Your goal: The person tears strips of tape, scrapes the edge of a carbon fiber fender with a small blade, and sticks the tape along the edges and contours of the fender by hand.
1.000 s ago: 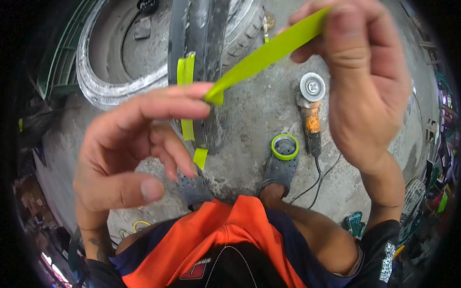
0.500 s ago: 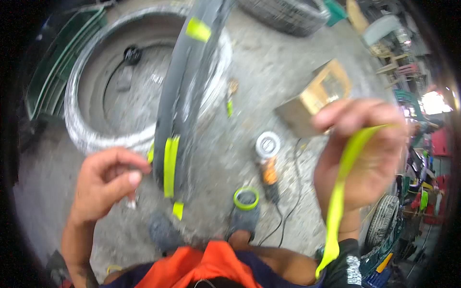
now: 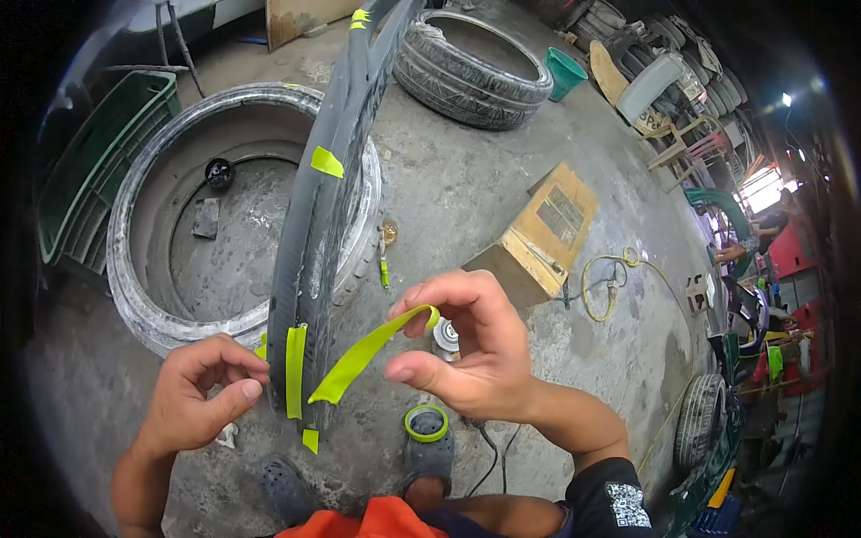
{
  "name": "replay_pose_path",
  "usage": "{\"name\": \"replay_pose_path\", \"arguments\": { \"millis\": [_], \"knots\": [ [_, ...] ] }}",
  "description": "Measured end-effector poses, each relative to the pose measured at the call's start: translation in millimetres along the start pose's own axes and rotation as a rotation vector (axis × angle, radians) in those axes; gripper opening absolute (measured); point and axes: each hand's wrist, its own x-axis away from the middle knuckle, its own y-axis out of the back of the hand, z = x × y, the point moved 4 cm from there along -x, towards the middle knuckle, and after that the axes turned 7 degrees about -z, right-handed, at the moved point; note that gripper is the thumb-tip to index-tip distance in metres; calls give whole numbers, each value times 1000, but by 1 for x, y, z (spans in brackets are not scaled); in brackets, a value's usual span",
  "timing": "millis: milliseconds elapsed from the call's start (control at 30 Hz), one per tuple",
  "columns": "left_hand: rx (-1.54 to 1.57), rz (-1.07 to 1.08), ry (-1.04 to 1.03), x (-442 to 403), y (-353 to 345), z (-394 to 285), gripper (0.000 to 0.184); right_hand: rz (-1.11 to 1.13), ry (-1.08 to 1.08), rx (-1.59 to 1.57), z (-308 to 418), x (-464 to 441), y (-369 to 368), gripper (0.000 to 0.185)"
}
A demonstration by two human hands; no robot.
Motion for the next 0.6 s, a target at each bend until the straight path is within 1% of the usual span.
{"name": "replay_pose_path", "arguments": {
  "millis": [33,67,133,200,267,300,333,400,433,500,533,600],
  "knots": [
    [16,-13,14,-1,1,1,19,0,2,-13,-1,-1,-1,57],
    [31,-27,28,-1,1,1,20,1,4,-14,-2,-3,-3,57],
    [58,-36,44,-3,2,3,19,-20,22,0,-3,-8,-5,62],
    [88,-49,84,-3,2,9,18,-51,-12,-40,-4,-11,-8,63],
    [-50,-79,-20,-7,3,8,15,-76,-64,-102,-7,-18,-11,63],
    [-174,-90,-111,-10,2,4,15,-55,-60,-67,-4,-22,-9,62],
    [-175,-107,-66,-10,2,3,15,-31,-60,-37,-3,-25,-11,60],
    [-259,-83,-189,-14,0,-5,15,-97,-118,-10,0,-32,-13,58],
    [-257,-94,-170,-15,1,-3,15,-99,-110,-41,1,-37,-16,54],
    [-345,-100,-310,-16,0,-3,15,-90,-113,-10,-3,-43,-16,52],
    [-336,-104,-306,-16,1,-1,15,-91,-98,28,-3,-47,-16,50],
    [-440,-134,-452,-15,0,-3,20,-74,-77,55,-7,-53,-18,48]
  ]
}}
